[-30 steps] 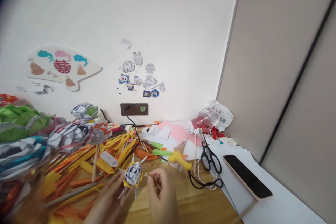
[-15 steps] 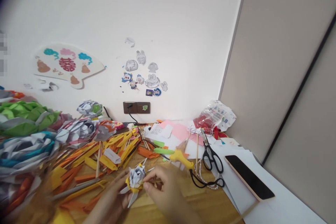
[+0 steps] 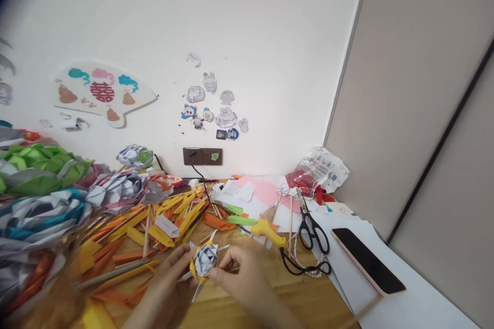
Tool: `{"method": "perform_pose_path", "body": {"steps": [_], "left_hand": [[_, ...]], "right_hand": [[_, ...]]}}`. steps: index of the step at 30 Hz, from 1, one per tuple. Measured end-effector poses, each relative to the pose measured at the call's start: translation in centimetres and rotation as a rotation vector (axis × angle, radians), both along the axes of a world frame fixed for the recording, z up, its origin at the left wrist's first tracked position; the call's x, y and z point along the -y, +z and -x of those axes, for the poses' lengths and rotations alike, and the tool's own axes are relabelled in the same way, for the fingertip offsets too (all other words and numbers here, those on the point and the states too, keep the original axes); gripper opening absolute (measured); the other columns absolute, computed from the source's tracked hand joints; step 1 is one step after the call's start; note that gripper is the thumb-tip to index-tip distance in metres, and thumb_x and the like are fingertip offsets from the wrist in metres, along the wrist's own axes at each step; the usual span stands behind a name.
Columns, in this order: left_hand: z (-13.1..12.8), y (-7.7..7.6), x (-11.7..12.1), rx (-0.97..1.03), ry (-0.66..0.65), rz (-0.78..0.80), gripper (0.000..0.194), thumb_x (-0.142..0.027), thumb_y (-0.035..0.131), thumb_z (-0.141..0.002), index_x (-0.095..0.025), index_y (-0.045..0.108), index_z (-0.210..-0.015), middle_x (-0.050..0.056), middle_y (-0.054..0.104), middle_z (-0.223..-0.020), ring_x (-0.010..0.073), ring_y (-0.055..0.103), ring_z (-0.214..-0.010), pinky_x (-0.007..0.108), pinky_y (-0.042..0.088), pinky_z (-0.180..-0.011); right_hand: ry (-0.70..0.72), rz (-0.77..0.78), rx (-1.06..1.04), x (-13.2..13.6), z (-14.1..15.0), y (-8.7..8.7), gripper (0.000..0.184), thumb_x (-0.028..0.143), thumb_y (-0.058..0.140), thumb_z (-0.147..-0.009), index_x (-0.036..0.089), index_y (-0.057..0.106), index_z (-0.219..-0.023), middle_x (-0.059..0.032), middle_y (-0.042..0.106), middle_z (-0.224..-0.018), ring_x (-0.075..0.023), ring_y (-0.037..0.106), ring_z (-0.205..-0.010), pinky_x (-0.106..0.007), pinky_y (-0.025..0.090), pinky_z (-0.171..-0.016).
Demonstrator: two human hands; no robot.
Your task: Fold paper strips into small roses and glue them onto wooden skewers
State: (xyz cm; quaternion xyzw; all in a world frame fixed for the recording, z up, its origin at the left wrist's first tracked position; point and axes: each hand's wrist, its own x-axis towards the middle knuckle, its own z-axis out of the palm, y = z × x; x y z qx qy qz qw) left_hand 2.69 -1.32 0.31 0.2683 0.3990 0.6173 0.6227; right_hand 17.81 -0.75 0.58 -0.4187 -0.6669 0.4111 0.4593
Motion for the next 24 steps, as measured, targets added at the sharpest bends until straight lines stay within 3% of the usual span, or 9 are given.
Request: {"method": "perform_pose_path", "body": {"steps": [7, 12, 18, 24], "left_hand": [[0.1, -0.5, 0.1, -0.011, -0.005, 0.001, 0.027, -0.031, 0.078, -0.056, -0.016, 0.059, -0.069, -0.003, 0.059, -0.056, 0.0058, 0.051, -0.047, 0.012, 0.035, -0.041], [0.0, 0.3, 0.4, -0.007, -0.043, 0.036, 0.023, -0.024, 0.077, -0.059, -0.016, 0.057, -0.069, -0.001, 0.062, -0.061, 0.0079, 0.055, -0.051, 0.015, 0.044, -0.045], [0.1, 0.5, 0.4, 0.01, -0.101, 0.129, 0.015, -0.015, 0.073, -0.063, -0.013, 0.062, -0.073, 0.003, 0.066, -0.064, 0.0128, 0.062, -0.057, 0.024, 0.054, -0.056], [0.2, 0.1, 0.3, 0.055, -0.128, 0.148, 0.012, -0.011, 0.069, -0.066, -0.012, 0.061, -0.075, 0.004, 0.066, -0.068, 0.0147, 0.064, -0.06, 0.027, 0.056, -0.058]], "right_hand": [[0.003, 0.017, -0.043, -0.3, 0.2, -0.8, 0.014, 0.021, 0.067, -0.064, 0.018, 0.053, -0.063, 0.0051, 0.053, -0.058, -0.0106, 0.05, -0.054, -0.019, 0.039, -0.05], [-0.038, -0.066, 0.021, -0.2, 0.2, -0.8, 0.012, 0.015, 0.063, -0.064, 0.019, 0.052, -0.067, 0.0035, 0.054, -0.066, -0.0116, 0.051, -0.057, -0.019, 0.038, -0.049], [-0.038, -0.374, 0.197, 0.3, -0.3, 0.5, 0.011, 0.017, 0.063, -0.069, 0.02, 0.053, -0.066, 0.0013, 0.058, -0.069, -0.0152, 0.054, -0.068, -0.024, 0.041, -0.062], [0.023, -0.688, 0.284, -0.1, -0.5, 0.0, 0.02, 0.031, 0.052, -0.085, 0.021, 0.052, -0.068, 0.0001, 0.059, -0.067, -0.0152, 0.053, -0.067, -0.027, 0.041, -0.067]]}}
